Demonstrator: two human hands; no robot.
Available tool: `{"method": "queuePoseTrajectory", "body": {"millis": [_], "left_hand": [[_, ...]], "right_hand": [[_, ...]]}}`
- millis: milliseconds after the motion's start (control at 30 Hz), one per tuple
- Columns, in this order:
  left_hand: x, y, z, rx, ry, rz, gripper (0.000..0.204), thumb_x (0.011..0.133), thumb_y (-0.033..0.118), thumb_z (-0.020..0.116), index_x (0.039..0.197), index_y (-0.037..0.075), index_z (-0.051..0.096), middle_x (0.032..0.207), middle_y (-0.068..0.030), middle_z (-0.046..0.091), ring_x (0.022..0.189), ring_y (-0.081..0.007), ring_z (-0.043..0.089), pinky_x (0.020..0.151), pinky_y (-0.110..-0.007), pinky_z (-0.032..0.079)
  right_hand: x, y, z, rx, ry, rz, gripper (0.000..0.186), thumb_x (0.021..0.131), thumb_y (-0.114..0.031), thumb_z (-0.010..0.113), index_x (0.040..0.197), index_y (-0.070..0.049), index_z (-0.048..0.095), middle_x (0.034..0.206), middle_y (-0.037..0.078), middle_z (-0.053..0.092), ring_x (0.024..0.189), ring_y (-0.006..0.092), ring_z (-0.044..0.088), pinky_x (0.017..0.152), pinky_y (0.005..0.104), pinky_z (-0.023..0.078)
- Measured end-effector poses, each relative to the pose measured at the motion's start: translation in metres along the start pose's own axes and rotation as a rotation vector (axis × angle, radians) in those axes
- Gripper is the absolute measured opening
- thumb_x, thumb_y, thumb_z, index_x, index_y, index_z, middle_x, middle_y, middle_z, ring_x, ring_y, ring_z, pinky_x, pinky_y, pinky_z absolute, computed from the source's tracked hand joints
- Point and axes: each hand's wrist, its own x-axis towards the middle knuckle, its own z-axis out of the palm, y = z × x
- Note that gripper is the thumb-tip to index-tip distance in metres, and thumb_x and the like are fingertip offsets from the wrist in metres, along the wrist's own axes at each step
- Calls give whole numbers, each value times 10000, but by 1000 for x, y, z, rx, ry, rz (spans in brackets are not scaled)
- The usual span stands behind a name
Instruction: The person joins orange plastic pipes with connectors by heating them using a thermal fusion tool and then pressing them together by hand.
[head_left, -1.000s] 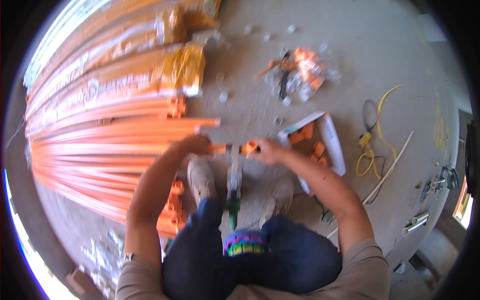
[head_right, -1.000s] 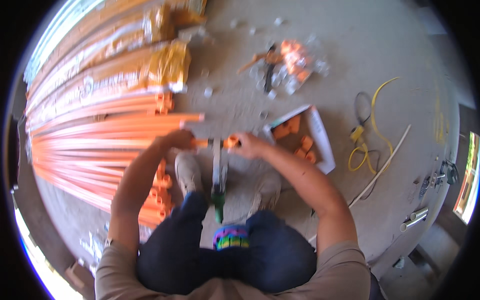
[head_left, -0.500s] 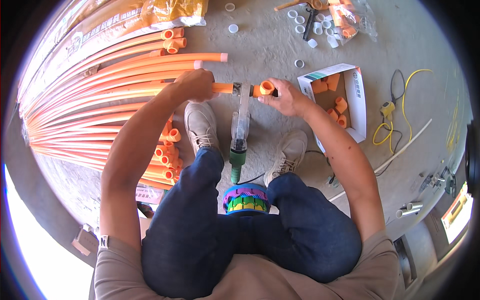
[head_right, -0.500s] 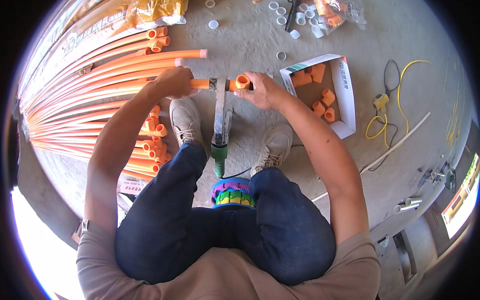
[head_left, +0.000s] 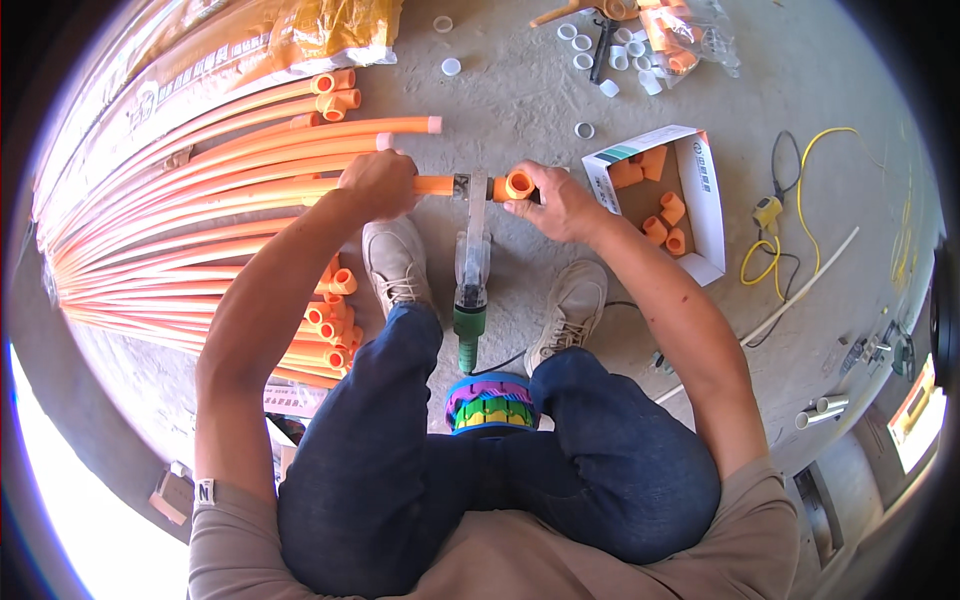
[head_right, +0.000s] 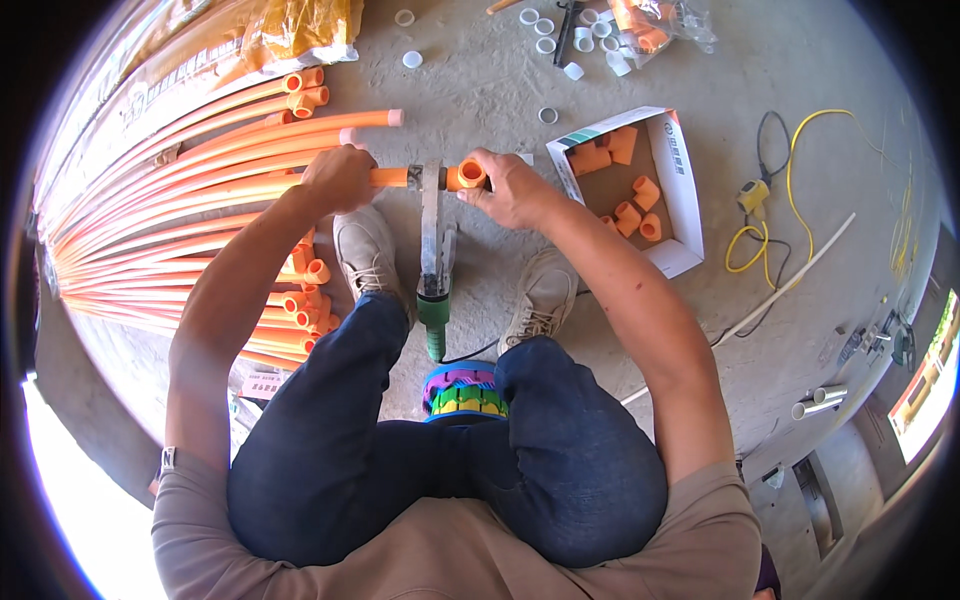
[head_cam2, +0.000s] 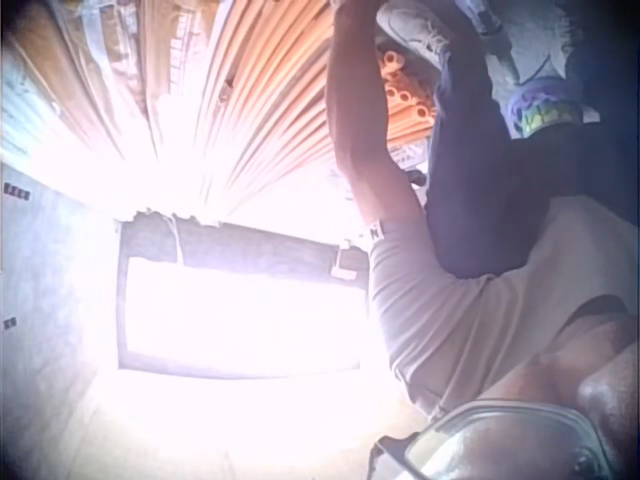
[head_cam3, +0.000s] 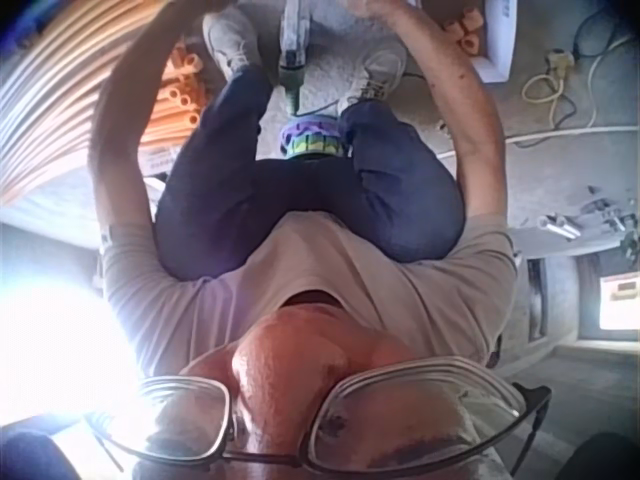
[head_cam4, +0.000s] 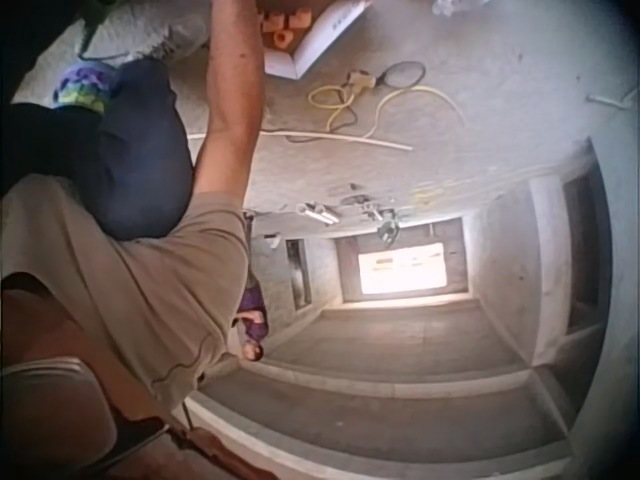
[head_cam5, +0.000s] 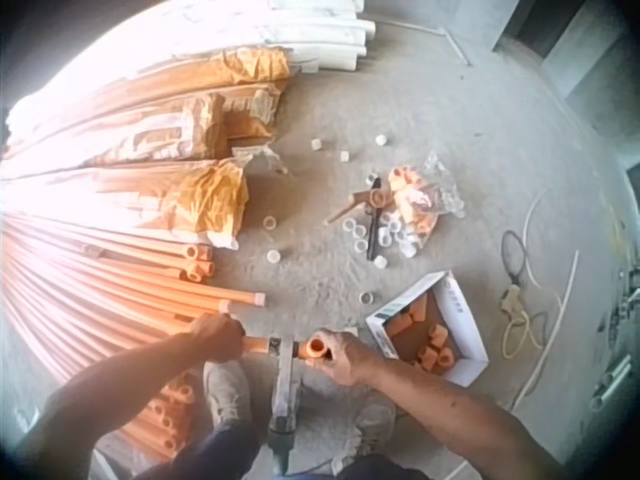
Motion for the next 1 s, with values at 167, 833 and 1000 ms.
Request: {"method": "queuePoseTrajectory", "body": {"millis": [167,833,1000], "left_hand": [[1,0,3,12,26,2,254,861,303,730,987,88,777,942,-170,751,923,-357,723,837,-473,571],[21,-19,-18,-97,-207,171,499,814,460,769,974,-13,763,898,-209,738,869,-382,719,821,-464,562],[23,-10,-22,-204,-440,96,587,814,446,778,1141,-38,718,1114,-257,709,1049,-377,693,925,-451,532]], "right_hand": [[0,-2,0,-20,8,6,329,935,-215,733,1124,-3,567,941,247,702,907,425,685,804,461,522],[-8,1,9,-76,98,27,399,947,-288,727,1205,-11,600,1021,205,723,971,371,707,860,420,535],[-7,-1,7,-43,92,35,417,949,-320,722,1207,-17,595,1031,200,727,984,374,704,873,428,532]]}}
